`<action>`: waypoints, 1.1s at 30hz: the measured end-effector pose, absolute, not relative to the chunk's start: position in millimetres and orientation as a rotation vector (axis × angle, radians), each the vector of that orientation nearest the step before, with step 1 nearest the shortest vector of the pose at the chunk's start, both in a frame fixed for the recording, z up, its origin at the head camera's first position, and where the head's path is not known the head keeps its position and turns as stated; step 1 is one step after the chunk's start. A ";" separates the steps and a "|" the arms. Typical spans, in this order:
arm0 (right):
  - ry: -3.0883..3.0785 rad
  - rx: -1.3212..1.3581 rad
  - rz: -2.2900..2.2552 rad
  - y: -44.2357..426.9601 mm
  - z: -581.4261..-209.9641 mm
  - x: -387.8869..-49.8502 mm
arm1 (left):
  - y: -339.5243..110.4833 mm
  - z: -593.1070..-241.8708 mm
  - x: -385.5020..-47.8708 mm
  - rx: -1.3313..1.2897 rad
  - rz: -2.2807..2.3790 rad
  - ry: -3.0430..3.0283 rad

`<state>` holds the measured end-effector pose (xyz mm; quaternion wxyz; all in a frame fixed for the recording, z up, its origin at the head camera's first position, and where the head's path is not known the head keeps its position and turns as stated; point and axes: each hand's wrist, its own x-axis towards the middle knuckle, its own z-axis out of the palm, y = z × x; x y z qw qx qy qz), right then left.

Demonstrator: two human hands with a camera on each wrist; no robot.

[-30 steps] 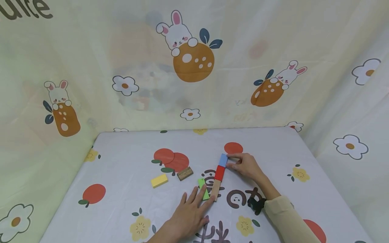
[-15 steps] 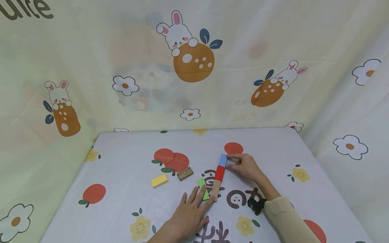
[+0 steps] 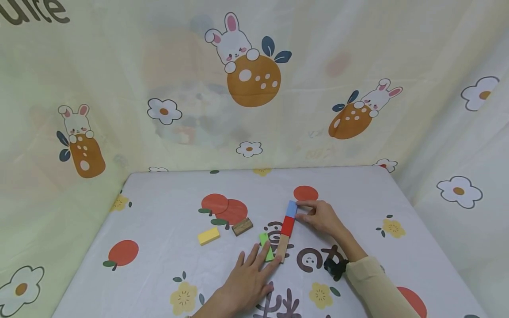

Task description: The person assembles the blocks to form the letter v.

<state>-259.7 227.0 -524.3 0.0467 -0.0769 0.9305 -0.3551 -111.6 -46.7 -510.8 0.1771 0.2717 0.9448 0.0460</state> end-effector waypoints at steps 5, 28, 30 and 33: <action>2.841 -0.225 -1.064 224.9 -523.2 -254.4 | -47.0 -511.2 -111.9 0.773 0.128 2.677; 3.004 -0.553 -0.496 187.5 -506.8 -196.4 | -47.2 -510.7 -112.1 0.784 0.102 2.674; 3.014 -0.564 -0.462 185.8 -507.5 -194.3 | -47.3 -510.4 -112.3 0.784 0.103 2.672; 3.028 -0.581 -0.412 184.5 -509.2 -192.9 | -47.2 -510.4 -112.7 0.782 0.105 2.668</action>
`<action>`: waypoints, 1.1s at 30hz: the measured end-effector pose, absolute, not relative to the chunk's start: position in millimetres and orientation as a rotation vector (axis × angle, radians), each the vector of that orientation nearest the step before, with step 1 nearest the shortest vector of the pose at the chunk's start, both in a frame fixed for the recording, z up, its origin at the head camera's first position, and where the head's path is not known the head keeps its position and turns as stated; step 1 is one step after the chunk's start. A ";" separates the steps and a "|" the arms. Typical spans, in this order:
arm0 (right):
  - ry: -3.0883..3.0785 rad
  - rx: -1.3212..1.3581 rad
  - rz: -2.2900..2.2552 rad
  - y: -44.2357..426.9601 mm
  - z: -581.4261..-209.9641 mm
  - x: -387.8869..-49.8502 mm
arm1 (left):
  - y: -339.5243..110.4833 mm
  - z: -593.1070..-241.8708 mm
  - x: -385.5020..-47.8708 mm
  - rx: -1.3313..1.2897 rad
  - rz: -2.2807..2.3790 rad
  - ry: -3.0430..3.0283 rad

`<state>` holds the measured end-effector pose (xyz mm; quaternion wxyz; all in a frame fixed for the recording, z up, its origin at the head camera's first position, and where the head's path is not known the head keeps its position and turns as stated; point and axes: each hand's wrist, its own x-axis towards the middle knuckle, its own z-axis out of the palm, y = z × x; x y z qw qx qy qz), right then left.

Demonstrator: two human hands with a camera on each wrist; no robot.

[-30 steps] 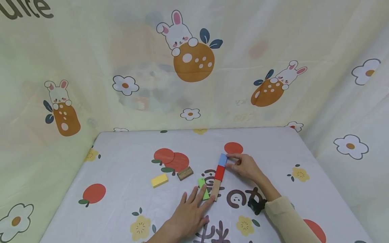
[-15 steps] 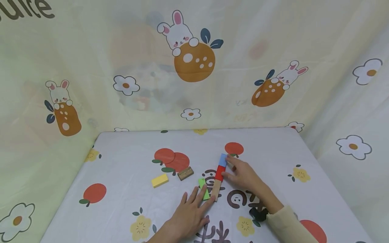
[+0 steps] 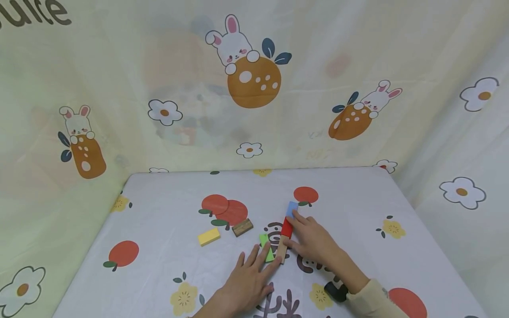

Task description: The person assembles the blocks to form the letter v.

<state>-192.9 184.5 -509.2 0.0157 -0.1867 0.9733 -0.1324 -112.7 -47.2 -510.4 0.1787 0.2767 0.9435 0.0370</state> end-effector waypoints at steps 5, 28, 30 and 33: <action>3.036 -0.579 -0.398 183.7 -509.4 -192.7 | -47.0 -510.1 -112.9 0.780 0.106 2.668; 3.034 -0.590 -0.406 180.7 -509.7 -189.9 | -49.1 -510.1 -110.3 0.770 0.113 2.666; 3.032 -0.587 -0.401 180.8 -508.6 -190.4 | -49.0 -510.1 -110.8 0.773 0.121 2.668; 3.028 -0.582 -0.397 181.1 -506.2 -191.9 | -48.9 -509.9 -112.3 0.775 0.126 2.672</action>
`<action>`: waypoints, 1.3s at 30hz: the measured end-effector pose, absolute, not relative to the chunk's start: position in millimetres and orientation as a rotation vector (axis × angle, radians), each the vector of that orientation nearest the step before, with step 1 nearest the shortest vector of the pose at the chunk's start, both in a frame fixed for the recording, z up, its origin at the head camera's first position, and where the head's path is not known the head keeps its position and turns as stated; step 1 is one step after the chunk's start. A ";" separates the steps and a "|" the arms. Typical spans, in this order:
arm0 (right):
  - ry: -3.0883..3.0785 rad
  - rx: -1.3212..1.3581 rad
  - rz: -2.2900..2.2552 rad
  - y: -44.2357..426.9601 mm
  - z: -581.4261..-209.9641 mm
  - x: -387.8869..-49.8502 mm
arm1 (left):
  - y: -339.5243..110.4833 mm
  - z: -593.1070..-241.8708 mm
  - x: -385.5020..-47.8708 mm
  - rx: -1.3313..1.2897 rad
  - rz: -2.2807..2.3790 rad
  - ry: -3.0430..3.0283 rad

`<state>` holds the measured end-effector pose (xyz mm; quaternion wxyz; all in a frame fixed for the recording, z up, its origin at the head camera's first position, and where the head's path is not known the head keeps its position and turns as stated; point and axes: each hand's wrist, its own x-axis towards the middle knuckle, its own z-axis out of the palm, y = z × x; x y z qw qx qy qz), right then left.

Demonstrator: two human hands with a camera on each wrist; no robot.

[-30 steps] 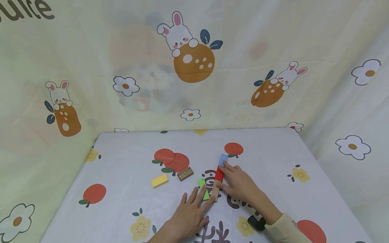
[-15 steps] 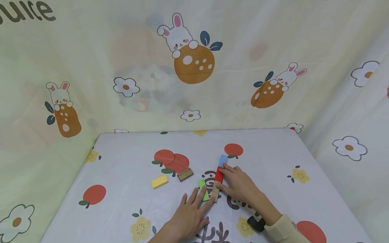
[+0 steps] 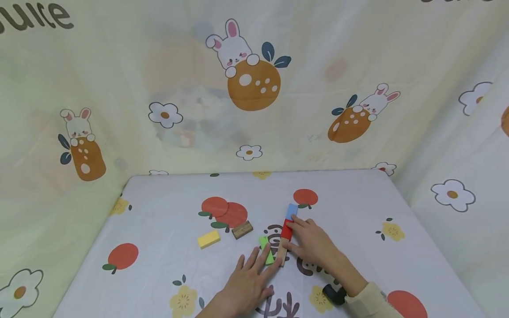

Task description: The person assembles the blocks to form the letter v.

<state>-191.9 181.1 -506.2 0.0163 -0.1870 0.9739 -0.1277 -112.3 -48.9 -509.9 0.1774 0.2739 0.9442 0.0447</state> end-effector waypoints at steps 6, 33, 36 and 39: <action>3.021 -0.587 -0.405 182.1 -501.9 -192.6 | -47.9 -509.6 -113.9 0.774 0.111 2.678; 3.012 -0.526 -0.405 183.3 -501.6 -193.8 | -107.0 -501.6 -165.7 0.314 1.339 2.863; 3.009 -0.523 -0.408 183.2 -501.7 -192.8 | -117.2 -504.4 -175.3 0.173 1.472 2.718; 3.005 -0.528 -0.421 182.7 -501.4 -191.8 | -124.9 -507.8 -183.2 0.052 1.512 2.609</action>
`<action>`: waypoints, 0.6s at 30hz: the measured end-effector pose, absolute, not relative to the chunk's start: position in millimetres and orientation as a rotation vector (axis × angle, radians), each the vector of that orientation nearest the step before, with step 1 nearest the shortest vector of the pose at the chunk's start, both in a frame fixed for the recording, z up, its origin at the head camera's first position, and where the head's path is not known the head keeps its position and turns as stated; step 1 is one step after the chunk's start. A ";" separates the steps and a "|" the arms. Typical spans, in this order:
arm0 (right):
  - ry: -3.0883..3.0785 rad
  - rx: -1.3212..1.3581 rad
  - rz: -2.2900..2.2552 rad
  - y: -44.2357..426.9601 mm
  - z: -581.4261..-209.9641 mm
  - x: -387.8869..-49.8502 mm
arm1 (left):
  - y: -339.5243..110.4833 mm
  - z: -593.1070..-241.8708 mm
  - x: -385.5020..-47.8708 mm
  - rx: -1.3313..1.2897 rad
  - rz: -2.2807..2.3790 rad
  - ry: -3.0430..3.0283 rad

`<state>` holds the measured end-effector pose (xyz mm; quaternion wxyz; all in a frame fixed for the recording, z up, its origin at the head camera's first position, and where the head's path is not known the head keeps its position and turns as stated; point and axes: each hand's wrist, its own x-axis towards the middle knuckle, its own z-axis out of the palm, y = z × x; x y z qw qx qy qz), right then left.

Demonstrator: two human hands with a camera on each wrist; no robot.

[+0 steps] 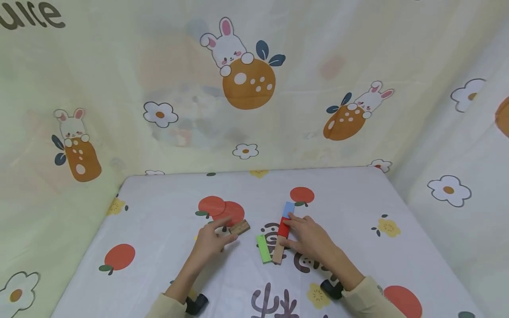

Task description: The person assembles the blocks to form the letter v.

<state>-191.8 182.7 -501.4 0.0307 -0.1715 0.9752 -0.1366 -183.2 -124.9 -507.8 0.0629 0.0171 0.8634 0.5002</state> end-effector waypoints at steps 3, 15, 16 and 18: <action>3.007 -0.535 -0.431 182.5 -502.0 -191.7 | -129.8 -508.8 -188.3 -0.012 1.508 2.548; 3.020 -0.524 -0.437 183.6 -504.5 -191.6 | -131.6 -516.0 -198.9 -0.067 1.522 2.515; 3.021 -0.524 -0.437 183.7 -504.3 -191.5 | -131.1 -516.4 -199.2 -0.063 1.522 2.518; 3.020 -0.523 -0.436 183.7 -504.2 -191.3 | -130.3 -517.1 -199.6 -0.058 1.518 2.525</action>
